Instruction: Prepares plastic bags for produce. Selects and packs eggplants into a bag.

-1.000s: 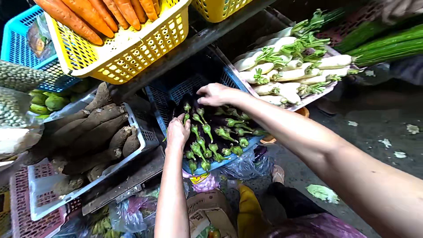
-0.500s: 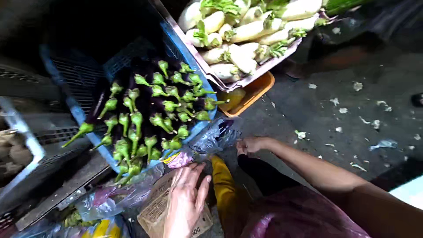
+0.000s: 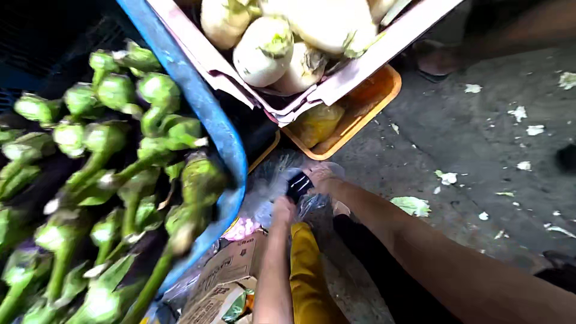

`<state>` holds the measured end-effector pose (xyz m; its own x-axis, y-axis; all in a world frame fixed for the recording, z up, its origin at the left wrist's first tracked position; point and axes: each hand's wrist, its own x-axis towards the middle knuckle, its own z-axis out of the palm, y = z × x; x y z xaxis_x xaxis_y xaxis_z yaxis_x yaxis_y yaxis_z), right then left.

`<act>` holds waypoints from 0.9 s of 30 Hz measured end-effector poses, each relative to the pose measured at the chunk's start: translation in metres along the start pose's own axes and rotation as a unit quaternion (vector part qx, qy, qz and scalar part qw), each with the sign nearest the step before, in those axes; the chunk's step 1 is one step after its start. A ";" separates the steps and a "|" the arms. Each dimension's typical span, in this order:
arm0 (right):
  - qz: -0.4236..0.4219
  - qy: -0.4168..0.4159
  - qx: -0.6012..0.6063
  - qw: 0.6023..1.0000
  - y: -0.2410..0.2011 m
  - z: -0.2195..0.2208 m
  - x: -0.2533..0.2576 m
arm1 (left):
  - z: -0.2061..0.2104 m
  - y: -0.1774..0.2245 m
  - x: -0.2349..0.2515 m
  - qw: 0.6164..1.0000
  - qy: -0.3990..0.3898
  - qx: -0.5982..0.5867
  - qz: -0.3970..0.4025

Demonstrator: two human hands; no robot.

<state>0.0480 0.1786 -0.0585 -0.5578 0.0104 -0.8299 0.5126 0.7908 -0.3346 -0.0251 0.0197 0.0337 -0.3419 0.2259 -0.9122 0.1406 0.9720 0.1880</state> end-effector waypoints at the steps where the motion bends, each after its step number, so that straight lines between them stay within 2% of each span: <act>1: 0.006 0.032 -0.004 0.999 0.008 0.009 0.002 | -0.016 -0.003 0.010 0.998 0.063 -0.019 -0.026; 3: 0.019 0.036 0.018 0.999 0.008 0.014 0.003 | -0.041 -0.010 0.031 0.982 0.171 -0.072 -0.033; 4: 0.027 0.030 0.013 0.999 0.004 0.010 0.003 | -0.045 -0.012 0.040 0.977 0.191 -0.094 -0.012; 7: 0.044 -0.023 -0.019 0.999 -0.003 -0.006 0.012 | -0.028 -0.009 0.066 0.983 0.149 -0.101 0.036; 9: 0.047 -0.045 -0.003 0.998 -0.001 -0.007 0.018 | -0.013 -0.002 0.076 0.988 0.144 -0.038 0.052; 13: 0.068 -0.065 -0.005 0.996 -0.002 -0.012 0.020 | -0.009 0.008 0.088 0.984 0.142 0.110 0.017; 16: 0.068 -0.087 0.000 0.994 -0.010 -0.019 0.019 | -0.007 0.000 0.098 0.979 0.117 0.167 -0.009; 20: 0.052 -0.093 0.009 0.994 -0.004 -0.018 0.020 | -0.007 -0.003 0.099 0.979 0.125 0.160 -0.001; 24: 0.060 -0.144 -0.002 0.988 -0.013 -0.020 0.017 | -0.009 -0.004 0.085 0.988 0.075 0.135 -0.007; 27: 0.065 -0.159 0.038 0.984 -0.021 -0.011 0.007 | -0.001 -0.009 0.079 0.994 0.069 0.083 -0.002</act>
<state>0.0261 0.1692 -0.0529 -0.2572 -0.0937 -0.9618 0.6195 0.7479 -0.2385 -0.0541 0.0285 -0.0397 -0.4645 0.2397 -0.8525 0.2861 0.9517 0.1117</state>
